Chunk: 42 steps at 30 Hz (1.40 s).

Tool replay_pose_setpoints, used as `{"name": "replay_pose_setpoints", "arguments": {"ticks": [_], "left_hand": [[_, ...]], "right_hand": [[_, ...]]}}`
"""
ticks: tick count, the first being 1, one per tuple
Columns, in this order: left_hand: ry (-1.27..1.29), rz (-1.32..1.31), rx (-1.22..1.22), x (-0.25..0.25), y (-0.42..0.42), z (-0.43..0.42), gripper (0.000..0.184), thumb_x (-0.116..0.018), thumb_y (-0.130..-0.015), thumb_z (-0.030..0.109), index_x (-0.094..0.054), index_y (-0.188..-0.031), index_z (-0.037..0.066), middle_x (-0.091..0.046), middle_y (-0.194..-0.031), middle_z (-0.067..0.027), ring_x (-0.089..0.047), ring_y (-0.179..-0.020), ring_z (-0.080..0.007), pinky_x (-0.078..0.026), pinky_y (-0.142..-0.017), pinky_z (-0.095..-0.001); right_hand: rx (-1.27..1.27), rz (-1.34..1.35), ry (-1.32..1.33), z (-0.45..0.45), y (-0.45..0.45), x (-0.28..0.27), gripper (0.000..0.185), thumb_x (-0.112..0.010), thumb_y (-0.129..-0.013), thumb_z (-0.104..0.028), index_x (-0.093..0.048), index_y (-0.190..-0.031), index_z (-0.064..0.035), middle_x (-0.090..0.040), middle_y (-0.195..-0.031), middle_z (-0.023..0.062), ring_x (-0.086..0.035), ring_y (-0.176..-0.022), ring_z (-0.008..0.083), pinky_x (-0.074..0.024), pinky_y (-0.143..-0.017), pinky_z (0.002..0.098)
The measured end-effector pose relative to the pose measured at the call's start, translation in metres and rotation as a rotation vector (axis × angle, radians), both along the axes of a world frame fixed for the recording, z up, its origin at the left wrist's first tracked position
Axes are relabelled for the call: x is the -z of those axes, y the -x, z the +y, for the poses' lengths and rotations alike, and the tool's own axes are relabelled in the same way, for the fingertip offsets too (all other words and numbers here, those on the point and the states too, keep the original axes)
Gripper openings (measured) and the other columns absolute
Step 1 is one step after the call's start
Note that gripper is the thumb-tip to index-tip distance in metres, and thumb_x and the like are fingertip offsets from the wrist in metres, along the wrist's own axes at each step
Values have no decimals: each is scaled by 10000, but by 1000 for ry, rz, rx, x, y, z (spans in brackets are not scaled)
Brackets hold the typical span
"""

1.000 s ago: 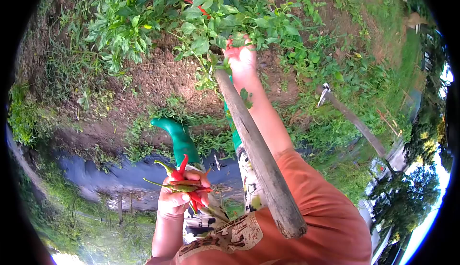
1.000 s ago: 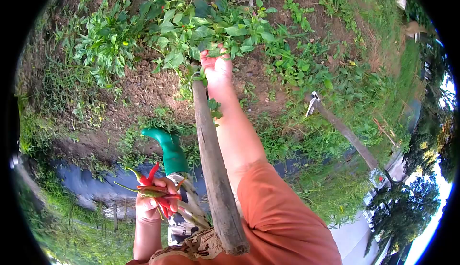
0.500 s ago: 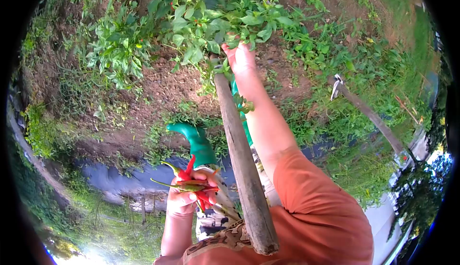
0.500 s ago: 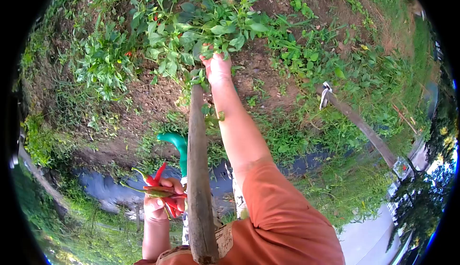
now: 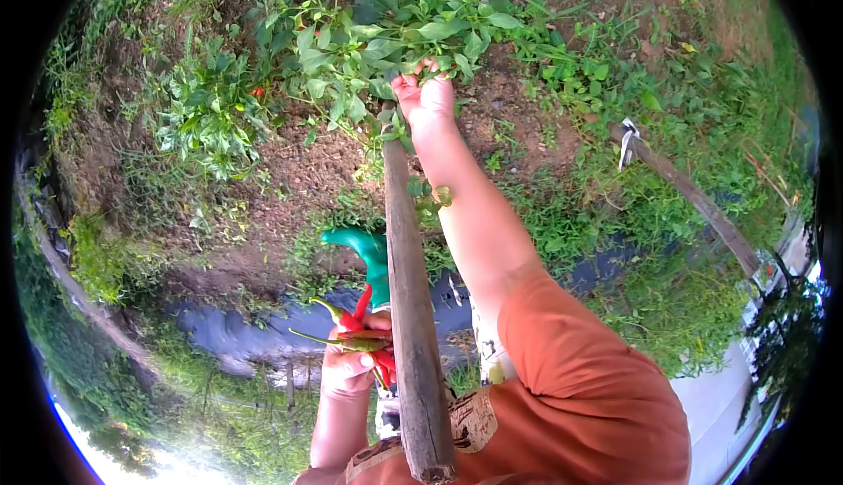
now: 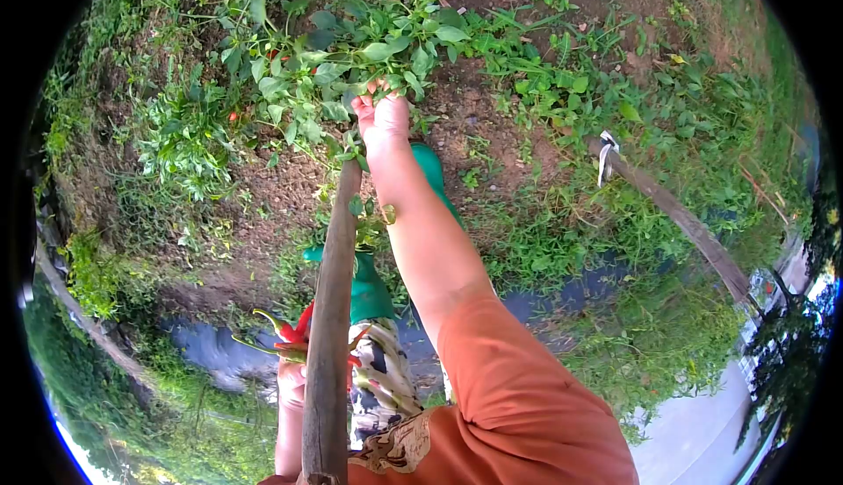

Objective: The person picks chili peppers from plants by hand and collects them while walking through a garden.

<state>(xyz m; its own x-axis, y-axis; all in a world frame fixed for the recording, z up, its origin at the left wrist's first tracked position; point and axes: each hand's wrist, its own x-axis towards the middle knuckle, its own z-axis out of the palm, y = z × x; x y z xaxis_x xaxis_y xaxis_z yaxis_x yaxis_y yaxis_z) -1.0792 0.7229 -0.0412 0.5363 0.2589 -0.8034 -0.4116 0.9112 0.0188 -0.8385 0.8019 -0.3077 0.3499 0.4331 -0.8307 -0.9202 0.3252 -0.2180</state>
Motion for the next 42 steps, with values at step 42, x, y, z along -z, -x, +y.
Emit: {"name": "replay_pose_setpoints", "arguments": {"ticks": [42], "left_hand": [[-639, 124, 469, 113, -207, 218, 342, -520, -870, 198, -463, -1144, 1, -597, -969, -144, -609, -708, -186, -532, -497, -246]], "right_hand": [[-747, -593, -211, -17, -95, -79, 286, -533, -860, -266, -566, -1073, -79, -624, -859, -2, -318, -477, 31, -300, -409, 166]]}}
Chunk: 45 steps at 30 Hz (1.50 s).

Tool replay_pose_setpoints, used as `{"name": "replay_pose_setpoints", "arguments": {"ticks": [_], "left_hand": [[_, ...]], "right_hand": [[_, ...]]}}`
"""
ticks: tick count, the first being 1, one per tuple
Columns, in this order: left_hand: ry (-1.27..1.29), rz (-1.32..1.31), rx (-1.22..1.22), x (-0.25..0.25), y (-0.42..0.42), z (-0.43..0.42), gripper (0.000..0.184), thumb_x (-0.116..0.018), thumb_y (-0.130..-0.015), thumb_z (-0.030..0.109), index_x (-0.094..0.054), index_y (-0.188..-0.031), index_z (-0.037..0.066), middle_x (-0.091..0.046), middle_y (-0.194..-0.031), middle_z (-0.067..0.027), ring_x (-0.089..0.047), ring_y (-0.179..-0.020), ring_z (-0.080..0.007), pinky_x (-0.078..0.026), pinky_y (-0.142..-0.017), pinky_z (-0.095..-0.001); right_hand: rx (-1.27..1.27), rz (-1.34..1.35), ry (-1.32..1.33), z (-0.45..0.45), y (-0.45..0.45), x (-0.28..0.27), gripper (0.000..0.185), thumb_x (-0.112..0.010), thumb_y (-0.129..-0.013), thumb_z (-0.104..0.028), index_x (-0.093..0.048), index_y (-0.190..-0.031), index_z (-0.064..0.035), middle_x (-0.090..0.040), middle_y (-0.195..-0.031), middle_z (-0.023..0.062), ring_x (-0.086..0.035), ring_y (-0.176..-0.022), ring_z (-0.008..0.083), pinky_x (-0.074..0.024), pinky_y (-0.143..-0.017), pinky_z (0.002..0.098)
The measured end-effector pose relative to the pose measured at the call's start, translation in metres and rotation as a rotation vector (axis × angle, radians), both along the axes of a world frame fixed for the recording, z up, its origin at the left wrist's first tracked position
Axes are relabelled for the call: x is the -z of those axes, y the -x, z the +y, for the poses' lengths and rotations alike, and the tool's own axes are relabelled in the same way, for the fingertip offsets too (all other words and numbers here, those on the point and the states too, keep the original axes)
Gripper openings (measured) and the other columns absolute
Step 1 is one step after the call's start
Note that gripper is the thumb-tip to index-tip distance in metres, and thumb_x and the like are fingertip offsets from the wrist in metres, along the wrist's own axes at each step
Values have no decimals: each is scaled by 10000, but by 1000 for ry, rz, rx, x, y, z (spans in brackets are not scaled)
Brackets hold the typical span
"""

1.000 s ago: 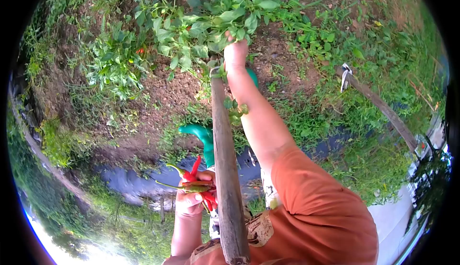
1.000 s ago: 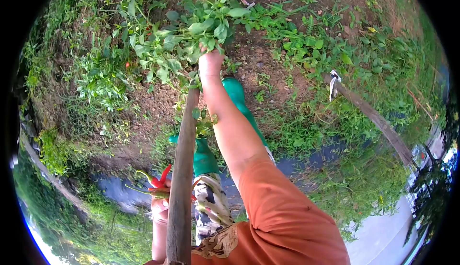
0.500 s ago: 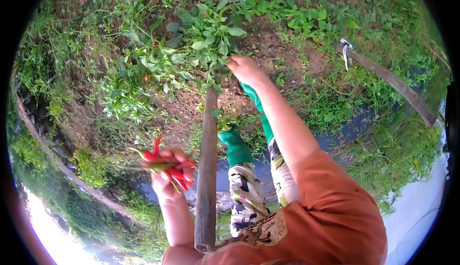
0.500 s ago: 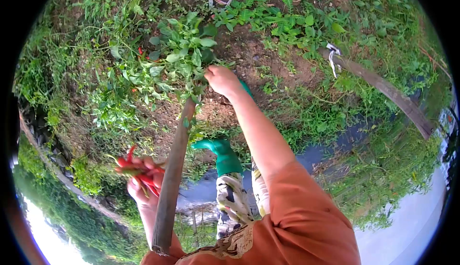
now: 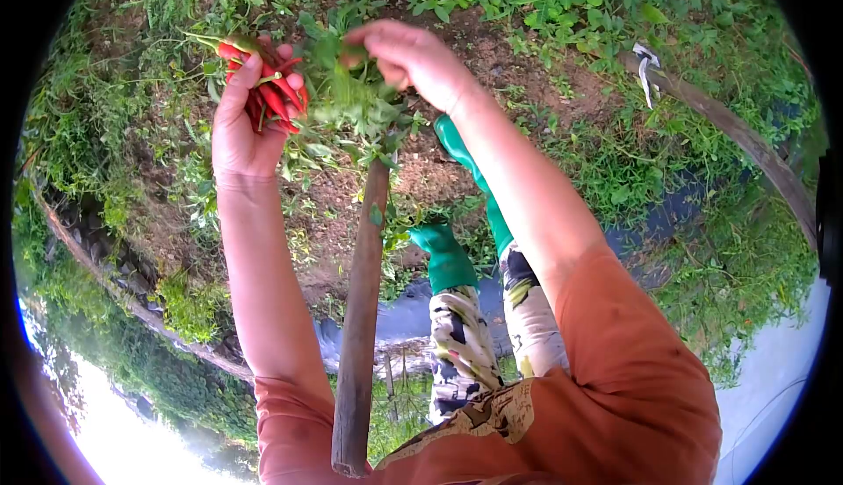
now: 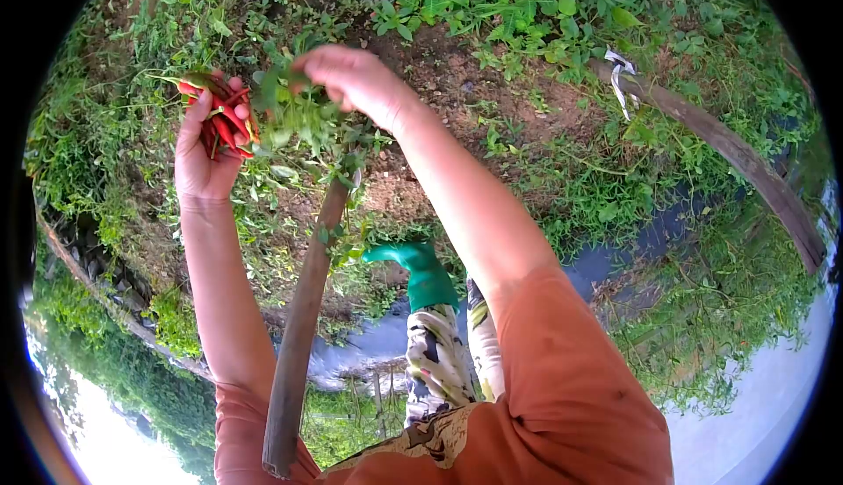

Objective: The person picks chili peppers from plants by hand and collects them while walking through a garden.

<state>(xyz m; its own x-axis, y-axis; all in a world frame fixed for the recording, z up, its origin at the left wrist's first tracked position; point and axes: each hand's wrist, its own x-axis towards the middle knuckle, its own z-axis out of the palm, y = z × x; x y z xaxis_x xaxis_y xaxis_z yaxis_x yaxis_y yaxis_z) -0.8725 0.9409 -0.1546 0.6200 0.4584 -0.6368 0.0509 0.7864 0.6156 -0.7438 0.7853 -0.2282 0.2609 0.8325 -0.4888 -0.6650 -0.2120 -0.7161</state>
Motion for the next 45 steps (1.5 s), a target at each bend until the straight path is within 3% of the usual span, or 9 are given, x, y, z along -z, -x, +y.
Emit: {"name": "replay_pose_setpoints", "arguments": {"ticks": [5, 11, 16, 18, 23, 27, 35, 39, 45], "left_hand": [[20, 219, 223, 14, 12, -21, 263, -594, -803, 105, -537, -1032, -10, -623, -878, -122, -612, -702, -177, -533, -627, -270], [177, 351, 395, 28, 38, -44, 279, -634, -759, 75, -547, -999, -40, -618, -868, -108, -606, -679, -169, -526, -626, -266], [181, 341, 388, 30, 42, -54, 261, -659, -745, 90, -582, -980, 5, -615, -842, -45, -578, -719, -124, -463, -674, -248], [180, 343, 385, 29, 43, -56, 268, -666, -740, 94, -582, -979, 7, -613, -835, -42, -577, -715, -124, -464, -668, -251], [203, 319, 375, 38, 50, -63, 291, -689, -719, 98, -579, -976, 18, -596, -795, -28, -563, -682, -115, -461, -649, -258], [231, 277, 363, 42, 57, -67, 315, -671, -737, 99, -569, -1023, 14, -610, -851, -39, -575, -740, -130, -460, -694, -272], [215, 226, 288, 38, 61, -65, 320, -651, -752, 90, -558, -1048, 9, -607, -870, -30, -569, -761, -121, -448, -713, -259], [215, 199, 241, 35, 63, -63, 337, -644, -757, 84, -549, -1070, 4, -610, -910, -42, -572, -786, -129, -449, -732, -259], [240, 175, 206, 38, 69, -68, 353, -639, -762, 92, -538, -1086, -6, -615, -943, -71, -587, -815, -155, -467, -750, -276]], "right_hand": [[-506, -174, -8, -29, 38, -26, 210, -592, -829, -285, -625, -1009, -183, -636, -892, 17, -571, -861, 108, -446, -809, 287], [119, 141, 289, -59, 27, 18, 188, -597, -820, -227, -632, -945, -90, -641, -840, 38, -564, -738, 91, -451, -647, 262], [-22, -146, 572, -21, 28, 55, 282, -596, -782, -104, -583, -1046, -5, -619, -790, 71, -552, -651, 140, -432, -535, 281], [68, 17, 503, -5, 38, 67, 219, -598, -767, -162, -603, -960, -58, -546, -685, -10, -405, -546, 45, -304, -463, 217], [49, 214, 446, 5, 44, 90, 361, -612, -724, -94, -559, -1077, -39, -527, -659, 25, -474, -546, 127, -379, -476, 242], [49, 272, 378, 10, 42, 67, 247, -586, -760, -94, -581, -1006, -78, -544, -682, -23, -381, -499, 32, -323, -450, 223], [96, -304, 369, 17, 62, 95, 273, -547, -783, -63, -582, -1053, -61, -621, -923, 34, -576, -870, 150, -455, -736, 271], [346, -78, 220, 19, 64, 84, 204, -637, -787, -165, -589, -959, -67, -559, -727, -20, -447, -494, 45, -322, -421, 189], [330, -99, 234, 34, 63, 91, 207, -640, -740, -93, -604, -930, -22, -546, -632, 4, -454, -482, 86, -321, -407, 226]]}}
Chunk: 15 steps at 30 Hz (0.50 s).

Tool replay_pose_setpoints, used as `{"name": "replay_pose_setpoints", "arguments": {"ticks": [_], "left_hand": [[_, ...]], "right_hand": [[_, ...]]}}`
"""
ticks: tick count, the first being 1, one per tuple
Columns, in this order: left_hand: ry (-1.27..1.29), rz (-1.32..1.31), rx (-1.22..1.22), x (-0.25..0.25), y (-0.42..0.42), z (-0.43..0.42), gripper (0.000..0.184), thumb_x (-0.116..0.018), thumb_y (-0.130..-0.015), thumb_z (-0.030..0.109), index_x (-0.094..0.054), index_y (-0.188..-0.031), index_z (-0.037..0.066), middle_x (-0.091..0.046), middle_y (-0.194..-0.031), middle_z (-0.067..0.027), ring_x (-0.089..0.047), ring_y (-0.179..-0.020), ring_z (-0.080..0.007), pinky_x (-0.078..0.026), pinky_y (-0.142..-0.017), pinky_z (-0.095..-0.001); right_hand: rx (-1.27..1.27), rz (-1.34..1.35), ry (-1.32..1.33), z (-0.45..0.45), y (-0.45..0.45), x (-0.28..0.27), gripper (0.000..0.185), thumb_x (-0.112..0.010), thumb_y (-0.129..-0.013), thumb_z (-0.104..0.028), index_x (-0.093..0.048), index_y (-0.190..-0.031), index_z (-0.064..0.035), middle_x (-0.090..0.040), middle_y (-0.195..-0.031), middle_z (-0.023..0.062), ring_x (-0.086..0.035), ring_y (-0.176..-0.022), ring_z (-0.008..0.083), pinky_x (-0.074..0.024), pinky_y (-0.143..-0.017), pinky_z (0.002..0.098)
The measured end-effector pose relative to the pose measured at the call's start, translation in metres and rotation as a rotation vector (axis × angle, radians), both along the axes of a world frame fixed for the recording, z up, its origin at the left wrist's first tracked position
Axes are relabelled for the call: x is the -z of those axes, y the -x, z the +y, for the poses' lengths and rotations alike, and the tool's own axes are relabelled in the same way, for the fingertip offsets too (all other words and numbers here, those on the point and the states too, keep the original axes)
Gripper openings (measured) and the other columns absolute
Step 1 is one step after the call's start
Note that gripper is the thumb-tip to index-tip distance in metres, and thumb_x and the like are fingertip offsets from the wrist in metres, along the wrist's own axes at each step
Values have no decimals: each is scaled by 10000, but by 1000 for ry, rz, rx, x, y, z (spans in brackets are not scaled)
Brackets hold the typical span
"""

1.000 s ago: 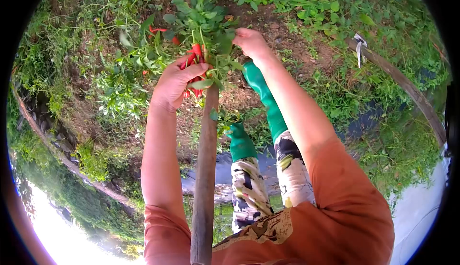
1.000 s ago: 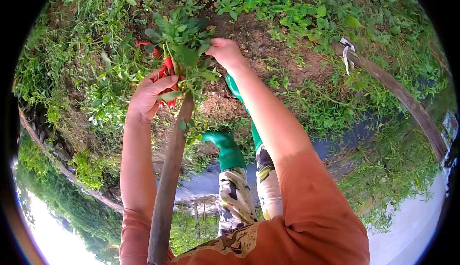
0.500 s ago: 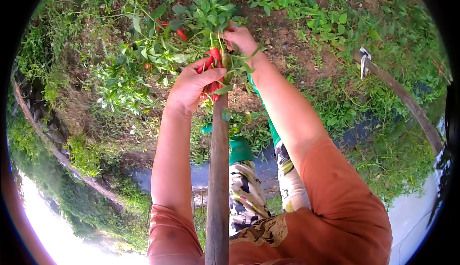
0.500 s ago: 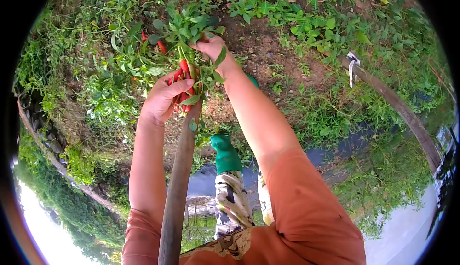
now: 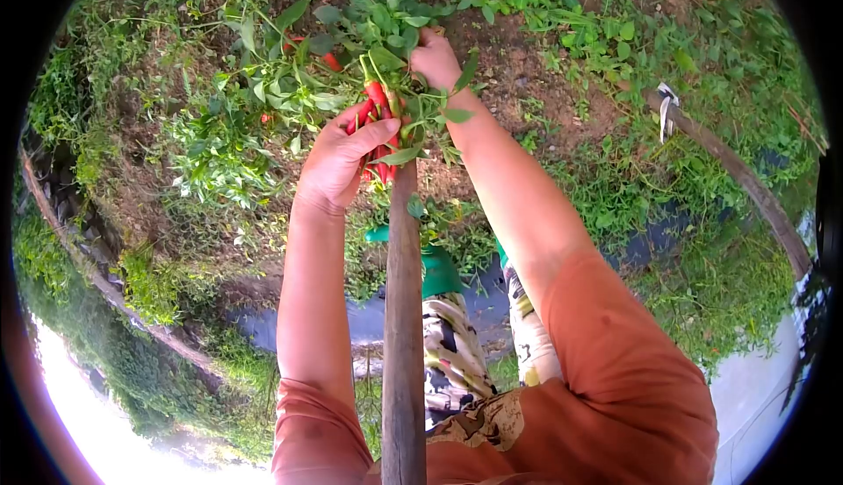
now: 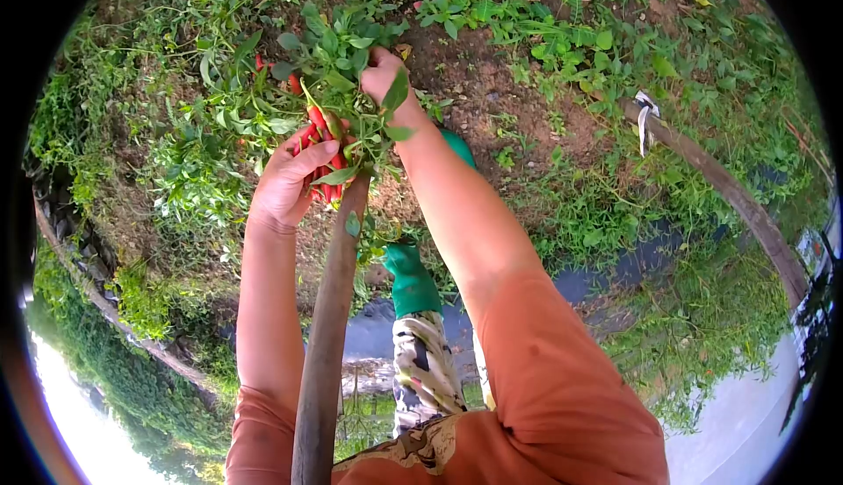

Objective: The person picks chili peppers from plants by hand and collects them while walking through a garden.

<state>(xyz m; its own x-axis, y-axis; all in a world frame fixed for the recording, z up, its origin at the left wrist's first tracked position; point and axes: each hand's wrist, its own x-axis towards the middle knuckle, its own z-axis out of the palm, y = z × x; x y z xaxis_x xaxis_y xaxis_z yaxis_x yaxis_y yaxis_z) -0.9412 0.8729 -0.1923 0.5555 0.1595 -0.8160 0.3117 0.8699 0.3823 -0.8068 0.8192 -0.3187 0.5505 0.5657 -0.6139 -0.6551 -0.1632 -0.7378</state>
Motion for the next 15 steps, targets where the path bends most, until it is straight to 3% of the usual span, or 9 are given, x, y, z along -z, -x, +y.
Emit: {"name": "replay_pose_setpoints", "arguments": {"ticks": [1, 6, 8, 9, 10, 13, 15], "left_hand": [[12, -7, -16, 2, 1, -1, 356, -637, -764, 94, -535, -1090, -9, -616, -945, -78, -590, -824, -161, -472, -756, -281], [21, -4, -9, 4, 6, -2, 359, -633, -764, 91, -531, -1094, -10, -617, -948, -87, -591, -841, -167, -471, -774, -286], [24, -9, -18, 3, 7, -2, 360, -631, -765, 91, -530, -1095, -9, -617, -948, -90, -590, -843, -167, -470, -775, -287], [25, -9, -22, 1, 7, -1, 364, -632, -764, 94, -528, -1097, -9, -617, -950, -91, -589, -846, -167, -470, -775, -287], [26, -10, -27, 0, 6, -1, 368, -633, -763, 97, -526, -1099, -8, -617, -952, -93, -589, -850, -167, -469, -776, -287], [27, -12, -50, -4, 6, 1, 377, -639, -760, 106, -524, -1102, -4, -617, -956, -97, -588, -852, -168, -468, -774, -286], [30, -20, -51, -3, 6, 1, 383, -643, -757, 110, -524, -1104, -3, -616, -958, -99, -588, -851, -170, -467, -773, -288]], "right_hand": [[-227, -2, 176, -4, -8, -4, 244, -607, -715, -69, -601, -950, -1, -555, -644, 40, -464, -484, 106, -305, -399, 230], [-331, 80, 94, -10, -17, 1, 229, -605, -696, -122, -616, -876, 20, -560, -649, 63, -457, -474, 119, -307, -408, 241], [-479, -43, 329, 0, -25, -33, 255, -622, -707, -98, -632, -934, 17, -611, -798, 42, -507, -664, 124, -388, -606, 283], [-420, -79, 283, 5, -20, -25, 250, -662, -706, -198, -647, -885, -26, -610, -785, 31, -469, -614, 118, -360, -570, 281], [-422, -80, 283, 3, -21, -20, 250, -662, -706, -198, -647, -885, -26, -610, -785, 31, -469, -614, 118, -360, -570, 281], [-574, 96, 352, 0, -31, -13, 329, -630, -720, -401, -609, -939, -156, -607, -870, -16, -482, -828, 93, -344, -699, 250], [-587, 96, 327, -2, -32, -12, 325, -630, -719, -401, -610, -935, -159, -607, -859, -17, -481, -801, 89, -341, -688, 250]]}}
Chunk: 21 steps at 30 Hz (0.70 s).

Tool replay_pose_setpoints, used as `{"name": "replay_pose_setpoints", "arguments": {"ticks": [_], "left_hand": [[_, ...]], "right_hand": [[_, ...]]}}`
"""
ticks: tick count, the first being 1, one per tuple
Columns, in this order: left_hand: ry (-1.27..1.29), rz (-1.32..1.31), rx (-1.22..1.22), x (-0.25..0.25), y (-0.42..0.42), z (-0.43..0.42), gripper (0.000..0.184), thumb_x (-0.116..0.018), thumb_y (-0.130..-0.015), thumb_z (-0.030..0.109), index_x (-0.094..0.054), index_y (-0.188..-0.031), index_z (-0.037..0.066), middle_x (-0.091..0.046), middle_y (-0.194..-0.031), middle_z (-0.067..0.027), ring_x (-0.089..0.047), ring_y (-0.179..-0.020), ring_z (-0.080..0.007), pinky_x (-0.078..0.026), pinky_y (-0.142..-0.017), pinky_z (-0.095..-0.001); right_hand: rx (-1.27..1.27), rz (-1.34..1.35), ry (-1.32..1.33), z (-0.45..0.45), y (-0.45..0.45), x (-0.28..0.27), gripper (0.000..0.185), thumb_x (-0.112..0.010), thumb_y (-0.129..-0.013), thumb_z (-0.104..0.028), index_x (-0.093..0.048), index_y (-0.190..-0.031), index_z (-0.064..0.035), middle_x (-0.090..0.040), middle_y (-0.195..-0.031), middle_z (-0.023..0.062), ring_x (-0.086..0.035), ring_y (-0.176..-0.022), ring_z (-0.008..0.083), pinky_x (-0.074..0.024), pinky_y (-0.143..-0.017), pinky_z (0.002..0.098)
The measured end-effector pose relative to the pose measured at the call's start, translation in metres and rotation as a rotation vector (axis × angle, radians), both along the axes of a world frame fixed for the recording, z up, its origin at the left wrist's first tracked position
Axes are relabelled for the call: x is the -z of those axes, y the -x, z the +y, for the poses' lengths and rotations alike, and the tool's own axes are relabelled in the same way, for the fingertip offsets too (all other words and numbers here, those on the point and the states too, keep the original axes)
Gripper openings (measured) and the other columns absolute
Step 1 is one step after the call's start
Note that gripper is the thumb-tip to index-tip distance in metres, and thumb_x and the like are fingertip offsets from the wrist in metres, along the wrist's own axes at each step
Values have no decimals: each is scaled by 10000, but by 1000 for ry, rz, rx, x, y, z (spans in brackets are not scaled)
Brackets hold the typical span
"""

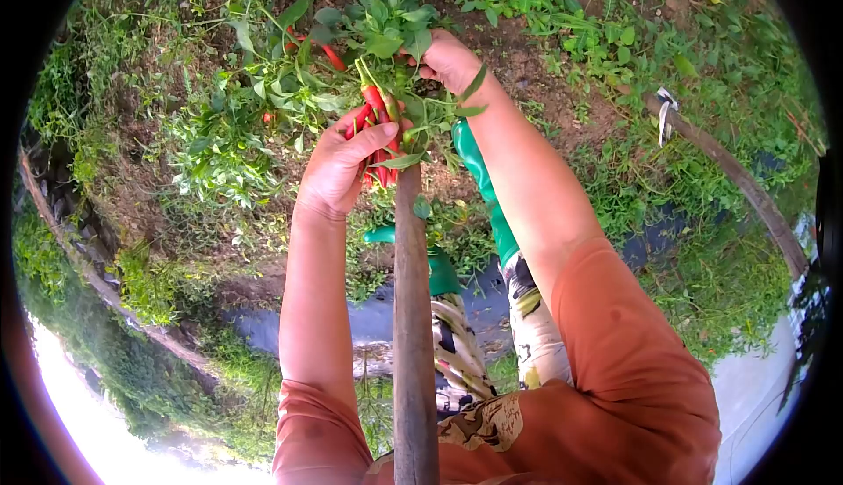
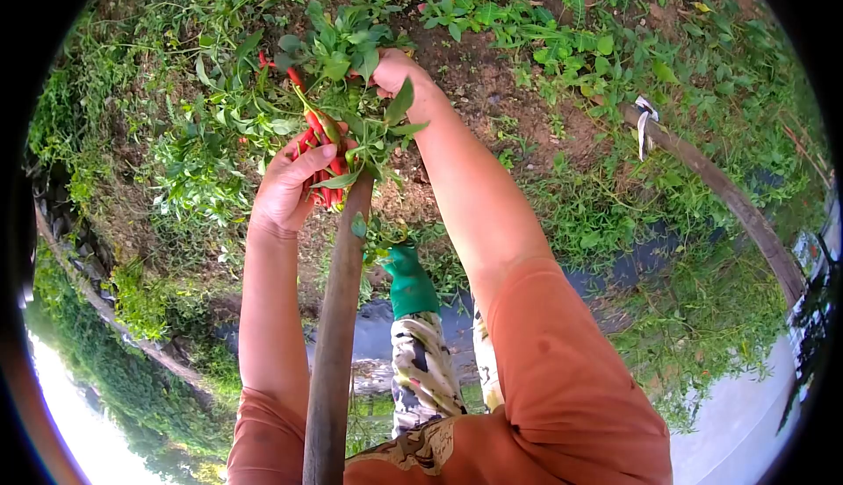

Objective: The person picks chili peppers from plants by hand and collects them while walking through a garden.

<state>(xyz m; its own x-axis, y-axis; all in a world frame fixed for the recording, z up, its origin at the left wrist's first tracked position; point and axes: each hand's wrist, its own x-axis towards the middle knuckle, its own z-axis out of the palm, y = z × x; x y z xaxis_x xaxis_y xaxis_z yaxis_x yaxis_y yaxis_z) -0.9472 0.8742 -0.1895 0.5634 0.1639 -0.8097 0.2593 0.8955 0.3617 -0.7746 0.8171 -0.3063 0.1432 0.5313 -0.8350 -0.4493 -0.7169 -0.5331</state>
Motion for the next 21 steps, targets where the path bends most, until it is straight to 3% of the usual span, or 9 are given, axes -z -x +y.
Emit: {"name": "replay_pose_setpoints", "arguments": {"ticks": [4, 8, 14, 15, 16, 17, 19, 21], "left_hand": [[-2, -3, -6, 0, 0, 0, 397, -649, -753, 119, -522, -1109, -1, -615, -960, -104, -587, -852, -175, -465, -776, -294], [-2, -19, -15, 2, 4, -2, 404, -649, -752, 123, -520, -1114, -3, -615, -963, -105, -587, -854, -176, -466, -780, -297], [8, -27, -27, 3, 8, -2, 419, -654, -752, 128, -513, -1122, -10, -614, -969, -110, -591, -868, -182, -466, -798, -306], [6, -20, -39, 2, 7, -2, 423, -656, -752, 133, -511, -1123, -11, -614, -968, -111, -592, -873, -183, -467, -800, -307], [3, -12, -51, 2, 7, -2, 428, -658, -753, 138, -508, -1125, -12, -614, -967, -113, -594, -877, -183, -468, -802, -307], [3, -14, -50, 2, 7, -2, 428, -658, -753, 138, -508, -1125, -12, -614, -967, -113, -594, -877, -183, -468, -802, -307], [35, -39, -46, 2, 10, 0, 433, -658, -755, 138, -503, -1129, -14, -615, -970, -116, -596, -879, -186, -472, -799, -308], [24, -28, -44, 0, 11, 1, 437, -658, -755, 137, -500, -1133, -15, -614, -972, -119, -598, -878, -187, -473, -797, -306]], "right_hand": [[-28, 20, -5, 6, -1, 0, 330, -616, -756, -380, -617, -983, -140, -623, -887, -6, -523, -773, 87, -392, -677, 259], [-99, 26, -96, 20, -2, 6, 361, -646, -736, -353, -618, -994, -102, -622, -919, 43, -540, -818, 143, -408, -717, 294], [-65, -179, -89, 15, -8, 29, 412, -690, -705, -311, -621, -1012, -45, -622, -967, 115, -565, -886, 227, -432, -775, 346], [1, -121, 69, 13, -8, 15, 360, -694, -704, -268, -632, -976, -39, -631, -905, 114, -574, -820, 220, -441, -729, 349], [156, -43, 70, 12, -4, 14, 111, -631, -762, -211, -588, -755, -109, -544, -601, -25, -422, -440, 62, -313, -374, 206], [157, -44, 70, 11, -2, 17, 111, -631, -762, -211, -588, -755, -109, -544, -601, -25, -422, -440, 62, -313, -374, 206], [352, 264, 133, 10, 2, 25, 110, -628, -766, -197, -569, -724, -114, -541, -593, -23, -439, -433, 65, -322, -369, 190], [405, 265, 164, 8, 10, 29, 100, -634, -762, -185, -576, -739, -107, -542, -594, -17, -457, -454, 71, -341, -376, 193]]}}
